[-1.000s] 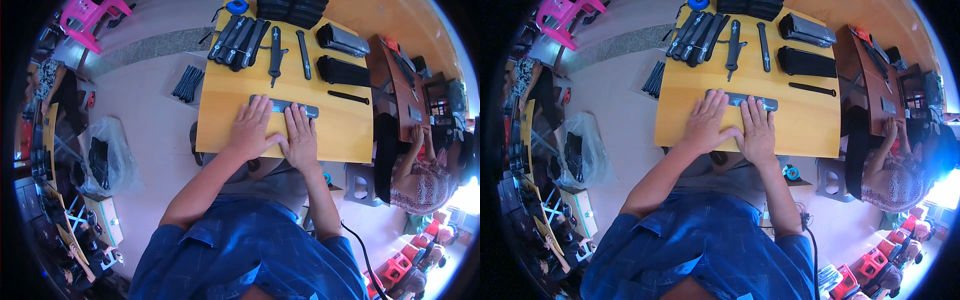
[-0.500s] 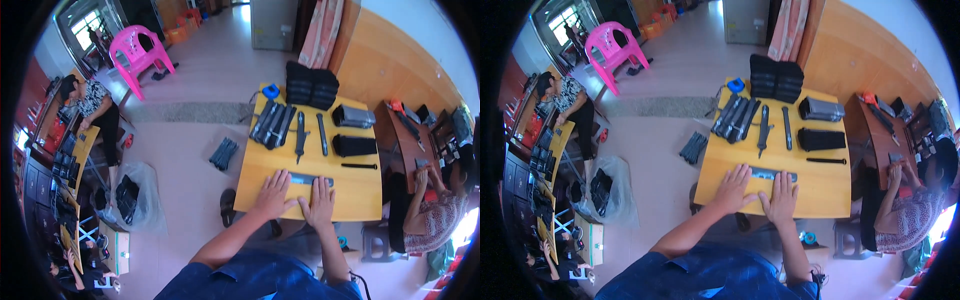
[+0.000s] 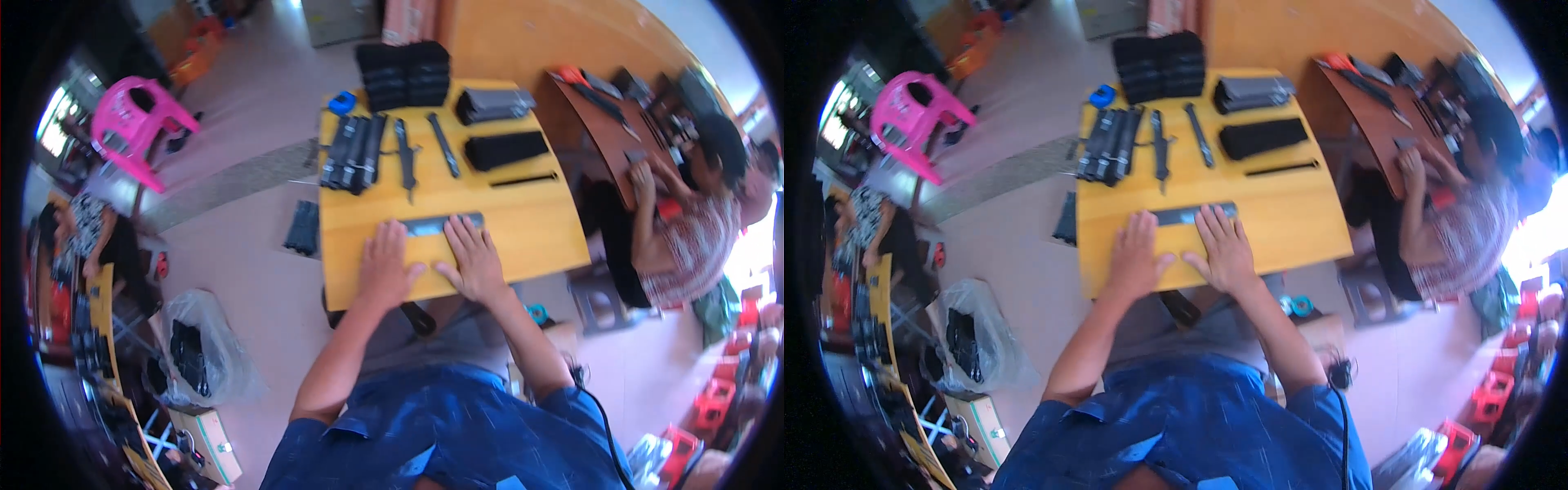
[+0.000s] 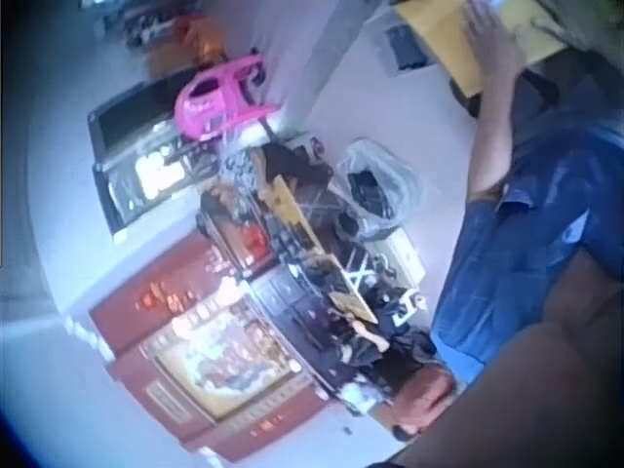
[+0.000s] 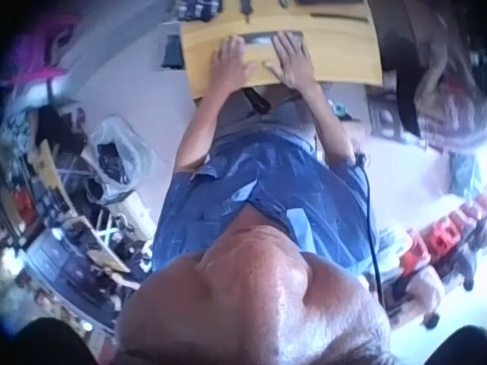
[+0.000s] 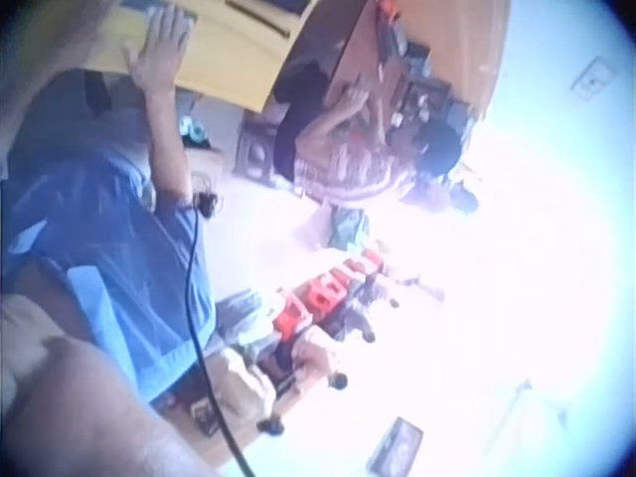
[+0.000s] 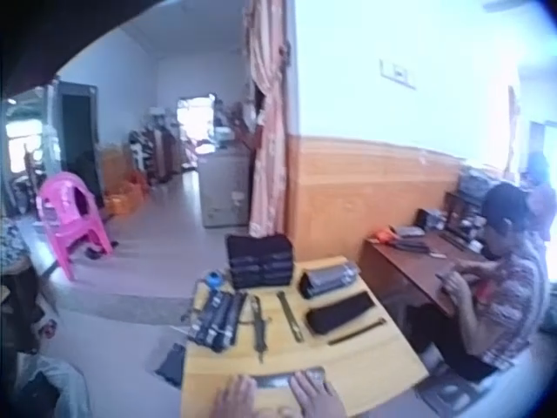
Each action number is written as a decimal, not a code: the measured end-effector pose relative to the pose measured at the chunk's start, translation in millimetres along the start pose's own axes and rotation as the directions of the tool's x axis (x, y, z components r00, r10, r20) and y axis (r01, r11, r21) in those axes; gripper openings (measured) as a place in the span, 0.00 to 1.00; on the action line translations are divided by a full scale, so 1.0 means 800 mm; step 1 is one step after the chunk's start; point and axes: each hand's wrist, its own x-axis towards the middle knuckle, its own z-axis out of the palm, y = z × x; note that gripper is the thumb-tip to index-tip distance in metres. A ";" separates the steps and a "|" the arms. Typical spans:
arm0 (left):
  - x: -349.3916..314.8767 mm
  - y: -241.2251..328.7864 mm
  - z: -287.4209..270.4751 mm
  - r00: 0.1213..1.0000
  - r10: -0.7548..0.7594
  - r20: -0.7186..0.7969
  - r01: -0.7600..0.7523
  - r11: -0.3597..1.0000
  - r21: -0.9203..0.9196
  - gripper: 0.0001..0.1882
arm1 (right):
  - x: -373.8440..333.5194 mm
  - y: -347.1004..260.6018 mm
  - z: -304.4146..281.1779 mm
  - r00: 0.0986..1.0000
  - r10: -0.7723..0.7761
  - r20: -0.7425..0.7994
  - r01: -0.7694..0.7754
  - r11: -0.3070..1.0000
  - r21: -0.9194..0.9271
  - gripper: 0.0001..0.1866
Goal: Inspecting, clearing small holes, and sorting plastic hardware strips at a workbench.
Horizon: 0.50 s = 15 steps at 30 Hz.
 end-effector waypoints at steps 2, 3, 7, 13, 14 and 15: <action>-0.002 -0.004 -0.001 1.000 0.010 0.021 -0.010 1.000 -0.025 0.47 | -0.009 0.015 -0.010 0.993 0.117 0.003 -0.117 0.992 0.053 0.48; 0.003 -0.004 0.001 1.000 -0.008 -0.001 0.008 1.000 -0.027 0.47 | -0.016 0.023 -0.011 0.989 0.148 0.008 -0.149 0.988 0.039 0.48; 0.001 -0.001 0.009 0.999 0.045 -0.001 -0.045 0.999 -0.028 0.47 | -0.033 0.036 -0.014 0.967 0.251 0.040 -0.252 0.968 0.020 0.49; -0.018 0.005 0.006 0.986 0.086 -0.140 -0.094 0.994 -0.051 0.44 | -0.020 0.064 -0.025 0.904 0.425 0.045 -0.424 0.905 -0.039 0.45; -0.019 0.005 0.005 0.965 0.124 -0.232 -0.147 0.986 -0.085 0.42 | -0.012 0.083 -0.027 0.912 0.404 -0.072 -0.406 0.914 -0.020 0.42; -0.022 0.002 0.006 0.935 0.154 -0.319 -0.199 0.974 -0.112 0.40 | -0.003 0.099 -0.026 0.907 0.378 -0.184 -0.384 0.923 -0.001 0.40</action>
